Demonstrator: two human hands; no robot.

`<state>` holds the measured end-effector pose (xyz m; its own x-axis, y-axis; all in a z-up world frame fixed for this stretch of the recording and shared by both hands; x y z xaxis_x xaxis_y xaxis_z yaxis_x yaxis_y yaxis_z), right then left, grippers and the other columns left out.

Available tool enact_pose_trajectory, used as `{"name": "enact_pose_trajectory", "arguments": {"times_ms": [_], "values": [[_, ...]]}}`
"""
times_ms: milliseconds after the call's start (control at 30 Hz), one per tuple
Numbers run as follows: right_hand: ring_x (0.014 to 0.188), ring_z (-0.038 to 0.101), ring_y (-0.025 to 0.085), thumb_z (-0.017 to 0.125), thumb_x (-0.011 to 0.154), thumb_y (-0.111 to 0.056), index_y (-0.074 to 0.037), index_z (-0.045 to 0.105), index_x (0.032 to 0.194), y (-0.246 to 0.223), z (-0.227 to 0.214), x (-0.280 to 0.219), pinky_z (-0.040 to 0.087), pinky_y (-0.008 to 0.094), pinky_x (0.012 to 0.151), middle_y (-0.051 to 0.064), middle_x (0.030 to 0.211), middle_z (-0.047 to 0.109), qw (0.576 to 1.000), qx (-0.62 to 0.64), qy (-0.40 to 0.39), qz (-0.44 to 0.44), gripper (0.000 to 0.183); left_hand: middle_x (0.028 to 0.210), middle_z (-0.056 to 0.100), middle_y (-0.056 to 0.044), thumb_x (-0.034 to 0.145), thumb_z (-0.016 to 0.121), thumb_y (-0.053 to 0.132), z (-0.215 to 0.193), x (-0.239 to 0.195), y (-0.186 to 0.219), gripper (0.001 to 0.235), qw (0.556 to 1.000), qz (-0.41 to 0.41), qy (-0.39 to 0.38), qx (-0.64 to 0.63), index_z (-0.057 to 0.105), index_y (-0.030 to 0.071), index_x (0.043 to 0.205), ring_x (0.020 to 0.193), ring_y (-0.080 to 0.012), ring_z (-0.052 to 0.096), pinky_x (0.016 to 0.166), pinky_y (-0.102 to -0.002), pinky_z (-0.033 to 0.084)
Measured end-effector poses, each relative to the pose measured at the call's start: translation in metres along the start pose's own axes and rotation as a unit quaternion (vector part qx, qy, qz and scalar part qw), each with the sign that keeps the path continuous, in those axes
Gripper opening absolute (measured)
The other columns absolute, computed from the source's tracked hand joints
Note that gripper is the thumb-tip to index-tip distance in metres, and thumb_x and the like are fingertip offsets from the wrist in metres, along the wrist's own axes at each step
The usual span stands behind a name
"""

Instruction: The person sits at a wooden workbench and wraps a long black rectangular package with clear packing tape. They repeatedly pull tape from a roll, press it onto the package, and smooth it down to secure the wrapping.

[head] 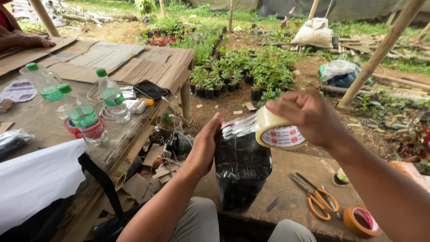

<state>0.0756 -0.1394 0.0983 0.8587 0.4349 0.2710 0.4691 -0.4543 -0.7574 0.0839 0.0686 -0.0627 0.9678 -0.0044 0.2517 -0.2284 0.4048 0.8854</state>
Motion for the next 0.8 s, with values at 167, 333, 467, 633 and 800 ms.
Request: {"name": "enact_pose_trajectory", "arguments": {"times_ms": [167,333,467,633,800], "values": [[0.037,0.049,0.012,0.062,0.088,-0.046,-0.006,0.076,0.073,0.007,-0.004,0.004,0.037,0.030,0.038,0.004,0.049,0.063,0.997,0.007,-0.063,0.052,0.044,0.094,0.055,-0.009,0.110,0.041,0.037,0.012,-0.007,0.022,0.039,0.967,0.100,0.044,0.229,0.052,0.001,0.099,0.092,-0.0181,0.051,0.090,-0.033,0.043],[0.040,0.042,0.011,0.066,0.090,-0.043,-0.002,0.074,0.070,0.044,-0.024,-0.002,0.029,0.029,0.038,0.006,0.048,0.057,0.994,-0.021,-0.097,0.038,0.046,0.078,0.054,-0.015,0.108,0.047,0.028,0.033,-0.025,0.054,0.031,0.935,0.123,0.064,0.326,0.047,0.002,0.092,0.073,-0.0239,0.052,0.072,-0.039,0.047],[0.045,0.051,0.011,0.068,0.101,-0.035,0.000,0.071,0.078,0.072,-0.030,-0.005,0.040,0.029,0.042,0.004,0.057,0.058,0.985,0.159,-0.071,0.007,0.043,0.071,0.053,-0.017,0.106,0.052,0.027,0.047,-0.033,0.057,0.030,0.928,0.110,0.057,0.351,0.044,0.002,0.090,0.064,-0.0262,0.051,0.063,-0.042,0.045],[0.057,0.065,0.012,0.069,0.092,-0.024,-0.001,0.072,0.088,0.074,-0.025,-0.002,0.054,0.028,0.054,0.005,0.071,0.070,0.949,0.313,0.025,-0.014,0.024,0.077,0.048,-0.008,0.108,0.050,0.030,0.044,-0.021,0.047,0.030,0.952,0.034,0.051,0.300,0.047,0.004,0.093,0.072,-0.0164,0.047,0.066,-0.036,0.044],[0.054,0.061,0.012,0.069,0.096,-0.023,0.003,0.072,0.093,0.054,-0.005,-0.014,0.051,0.027,0.053,0.008,0.072,0.069,0.949,0.313,0.033,0.019,0.026,0.080,0.051,-0.003,0.107,0.049,0.030,0.022,-0.019,0.027,0.029,0.982,-0.014,0.077,0.171,0.055,0.004,0.094,0.076,-0.0125,0.047,0.070,-0.030,0.042]]}}
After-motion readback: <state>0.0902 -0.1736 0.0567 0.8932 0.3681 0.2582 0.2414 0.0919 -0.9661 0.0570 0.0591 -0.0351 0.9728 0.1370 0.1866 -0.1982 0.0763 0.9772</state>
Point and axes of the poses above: each hand's wrist, its own x-axis towards the middle knuckle, its own z-axis out of the palm, y = z × x, the point moved 8 cm from there along x, towards the middle knuckle
